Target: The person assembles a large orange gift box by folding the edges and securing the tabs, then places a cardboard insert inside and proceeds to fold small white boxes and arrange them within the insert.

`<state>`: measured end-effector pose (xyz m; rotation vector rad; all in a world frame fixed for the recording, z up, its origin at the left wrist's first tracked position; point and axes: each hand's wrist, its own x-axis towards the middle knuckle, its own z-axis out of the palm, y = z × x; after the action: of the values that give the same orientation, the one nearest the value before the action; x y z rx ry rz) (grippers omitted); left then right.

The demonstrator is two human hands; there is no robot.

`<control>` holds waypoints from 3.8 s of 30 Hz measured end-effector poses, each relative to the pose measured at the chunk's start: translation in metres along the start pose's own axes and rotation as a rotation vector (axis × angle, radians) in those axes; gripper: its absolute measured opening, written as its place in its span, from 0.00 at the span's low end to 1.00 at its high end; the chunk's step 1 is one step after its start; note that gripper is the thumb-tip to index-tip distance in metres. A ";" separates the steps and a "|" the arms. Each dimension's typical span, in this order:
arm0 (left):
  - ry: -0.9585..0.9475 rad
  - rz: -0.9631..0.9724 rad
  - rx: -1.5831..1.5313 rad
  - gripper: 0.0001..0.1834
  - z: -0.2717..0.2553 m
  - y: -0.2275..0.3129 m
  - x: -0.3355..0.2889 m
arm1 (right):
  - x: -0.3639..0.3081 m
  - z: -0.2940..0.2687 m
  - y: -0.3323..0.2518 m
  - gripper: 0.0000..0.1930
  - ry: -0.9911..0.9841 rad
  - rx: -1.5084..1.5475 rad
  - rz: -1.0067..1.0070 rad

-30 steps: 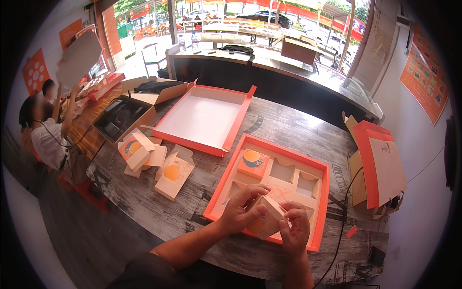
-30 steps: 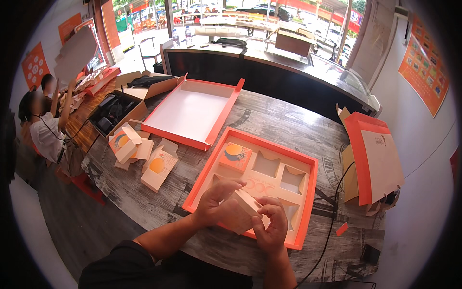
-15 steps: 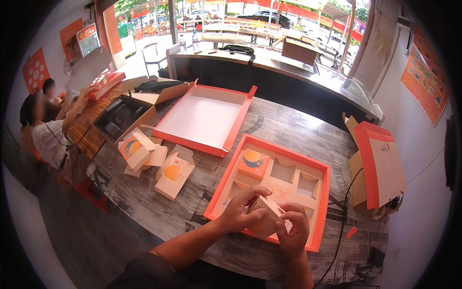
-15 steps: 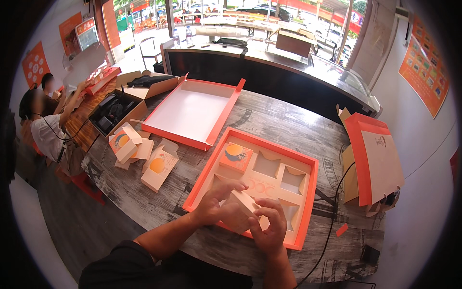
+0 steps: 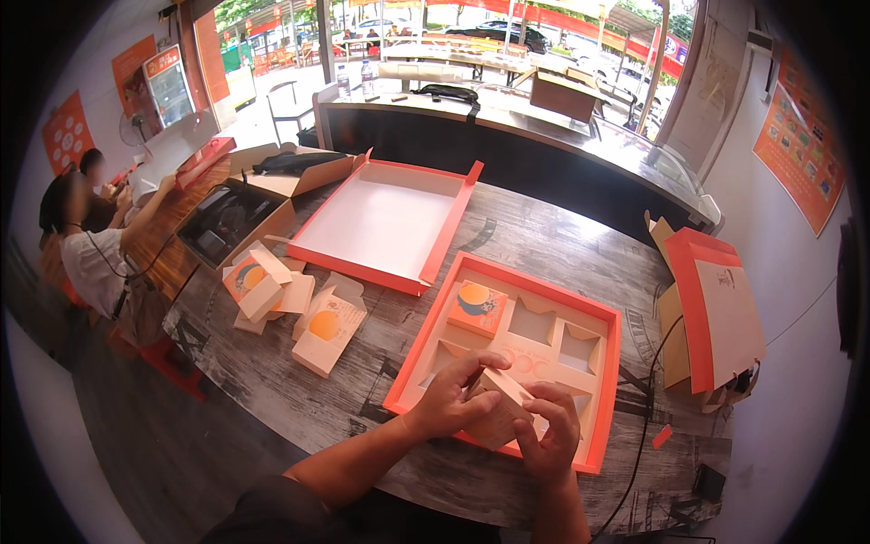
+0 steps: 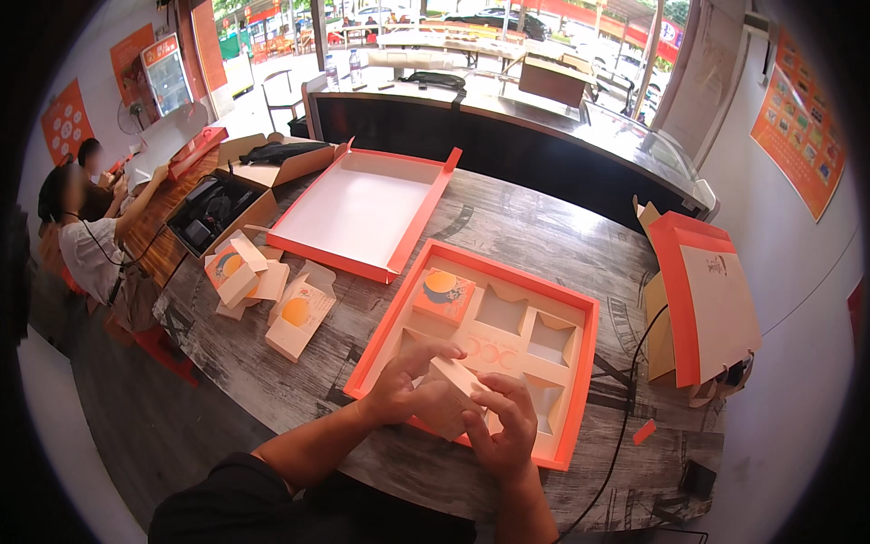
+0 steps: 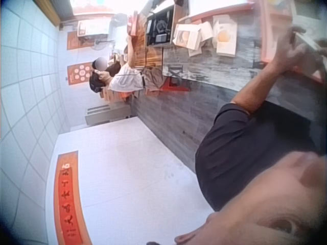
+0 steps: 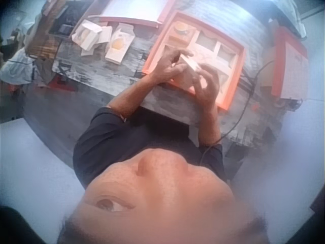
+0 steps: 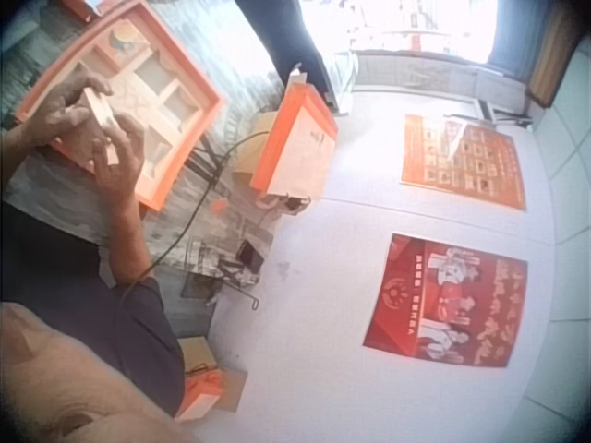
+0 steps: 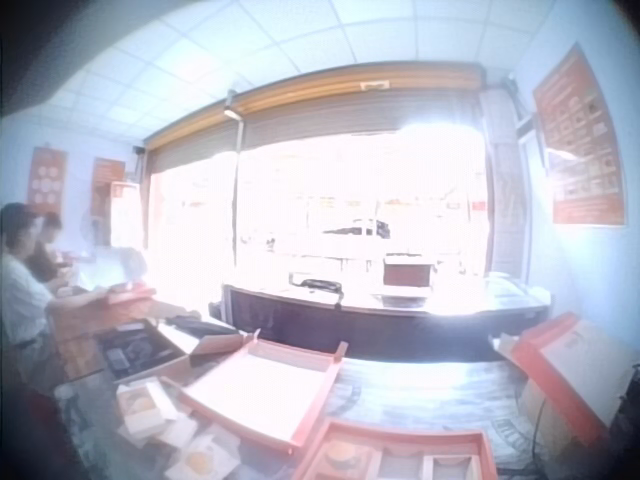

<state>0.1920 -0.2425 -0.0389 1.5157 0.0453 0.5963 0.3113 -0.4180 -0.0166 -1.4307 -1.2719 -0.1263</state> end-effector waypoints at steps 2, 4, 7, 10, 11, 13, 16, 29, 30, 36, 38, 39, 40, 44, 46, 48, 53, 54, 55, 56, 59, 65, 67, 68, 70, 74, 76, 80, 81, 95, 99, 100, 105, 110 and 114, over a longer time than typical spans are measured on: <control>0.004 0.021 -0.014 0.24 0.001 -0.001 0.001 | 0.001 0.000 -0.002 0.12 -0.010 -0.008 -0.006; 0.002 0.044 -0.010 0.24 0.001 -0.002 0.001 | 0.002 -0.001 -0.005 0.12 -0.025 -0.008 0.002; -0.010 0.065 0.010 0.22 -0.001 -0.003 0.003 | 0.001 0.000 -0.003 0.11 -0.025 -0.008 0.028; -0.016 0.064 0.012 0.19 -0.002 -0.003 0.004 | 0.002 0.000 -0.002 0.10 -0.023 0.009 0.043; -0.019 0.073 0.012 0.18 -0.002 -0.003 0.004 | 0.001 0.000 -0.002 0.10 -0.020 0.015 0.048; -0.018 0.068 0.002 0.15 -0.002 -0.002 0.004 | 0.000 0.001 0.000 0.11 -0.012 0.026 0.058; -0.003 0.033 -0.028 0.13 -0.001 0.000 0.003 | 0.001 0.001 -0.001 0.12 -0.017 0.016 0.063; -0.081 0.267 0.158 0.21 0.003 0.010 0.008 | -0.010 0.003 0.006 0.07 0.094 0.355 0.404; -0.088 0.268 0.146 0.22 0.004 0.010 0.008 | -0.011 0.002 0.008 0.06 0.094 0.362 0.409; -0.161 0.144 0.142 0.17 0.003 0.010 0.005 | -0.012 0.002 0.012 0.05 0.097 0.347 0.393; -0.155 0.164 0.161 0.16 0.002 0.009 0.005 | -0.013 0.002 0.015 0.07 0.092 0.340 0.380; -0.152 0.175 0.171 0.16 0.002 0.009 0.005 | -0.015 0.002 0.018 0.09 0.089 0.342 0.367; -0.119 0.172 0.158 0.15 0.003 0.007 0.004 | -0.016 0.002 0.019 0.11 0.085 0.344 0.355; 0.014 0.051 -0.072 0.13 0.008 -0.003 -0.001 | -0.020 0.003 0.018 0.35 0.030 0.418 0.378; 0.062 -0.038 -0.188 0.12 0.006 -0.005 -0.001 | -0.018 0.000 0.016 0.48 -0.056 0.367 0.353; 0.089 -0.105 -0.214 0.12 0.001 -0.004 -0.001 | -0.014 0.001 0.011 0.54 -0.081 0.413 0.343; 0.165 -0.124 -0.339 0.11 0.000 -0.002 0.004 | -0.011 0.000 0.011 0.62 -0.175 0.270 0.202; 0.166 -0.144 -0.366 0.11 -0.001 -0.002 0.004 | -0.011 0.001 0.011 0.63 -0.174 0.228 0.185; 0.147 -0.162 -0.417 0.11 -0.002 -0.002 0.005 | -0.011 0.003 0.011 0.64 -0.173 0.186 0.167; 0.130 -0.180 -0.468 0.11 -0.004 -0.002 0.005 | -0.011 0.004 0.011 0.64 -0.171 0.175 0.168; 0.053 -0.218 -0.587 0.13 -0.006 -0.006 0.004 | -0.012 0.006 0.011 0.63 -0.169 0.199 0.187; -0.078 -0.115 -0.519 0.42 -0.002 -0.003 0.002 | -0.006 0.003 -0.007 0.55 -0.092 0.390 0.279; -0.120 -0.028 -0.480 0.57 0.000 0.005 0.007 | -0.002 0.002 -0.011 0.54 -0.024 0.445 0.349; -0.135 -0.028 -0.449 0.64 0.000 0.008 0.007 | -0.002 0.001 -0.010 0.53 -0.027 0.469 0.338; -0.135 -0.033 -0.485 0.70 0.003 0.009 0.006 | -0.004 0.000 -0.001 0.53 -0.026 0.511 0.339; -0.097 0.101 -0.268 0.70 -0.001 0.001 0.005 | -0.003 0.002 -0.001 0.53 -0.010 0.585 0.404; -0.079 0.123 -0.223 0.69 0.002 0.001 0.005 | -0.002 0.000 -0.004 0.54 -0.008 0.634 0.421; -0.065 0.104 -0.208 0.67 0.000 0.002 0.005 | -0.002 0.001 -0.003 0.55 -0.005 0.665 0.417; -0.060 0.100 -0.205 0.66 -0.001 0.001 0.004 | -0.002 0.000 -0.004 0.55 -0.016 0.661 0.421; 0.072 -0.403 -0.625 0.41 -0.009 -0.009 0.004 | 0.000 -0.003 -0.002 0.52 -0.073 0.526 0.420; 0.085 -0.433 -0.571 0.43 -0.004 -0.005 0.003 | -0.005 -0.003 0.000 0.39 -0.001 0.579 0.464; 0.101 -0.414 -0.527 0.45 -0.003 -0.005 0.004 | -0.005 -0.002 0.000 0.38 0.014 0.593 0.488; 0.049 -0.119 -0.172 0.48 -0.004 -0.003 0.008 | 0.000 0.000 0.003 0.34 0.128 0.667 0.567; 0.084 0.171 0.237 0.55 -0.001 -0.001 0.008 | -0.003 0.000 0.009 0.35 0.166 0.629 0.625; 0.026 0.256 0.365 0.58 0.001 0.004 0.009 | -0.003 0.000 0.008 0.33 0.183 0.638 0.624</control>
<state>0.1985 -0.2405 -0.0320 1.8838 -0.0226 0.8460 0.3157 -0.4174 -0.0238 -1.1507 -0.5846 0.5163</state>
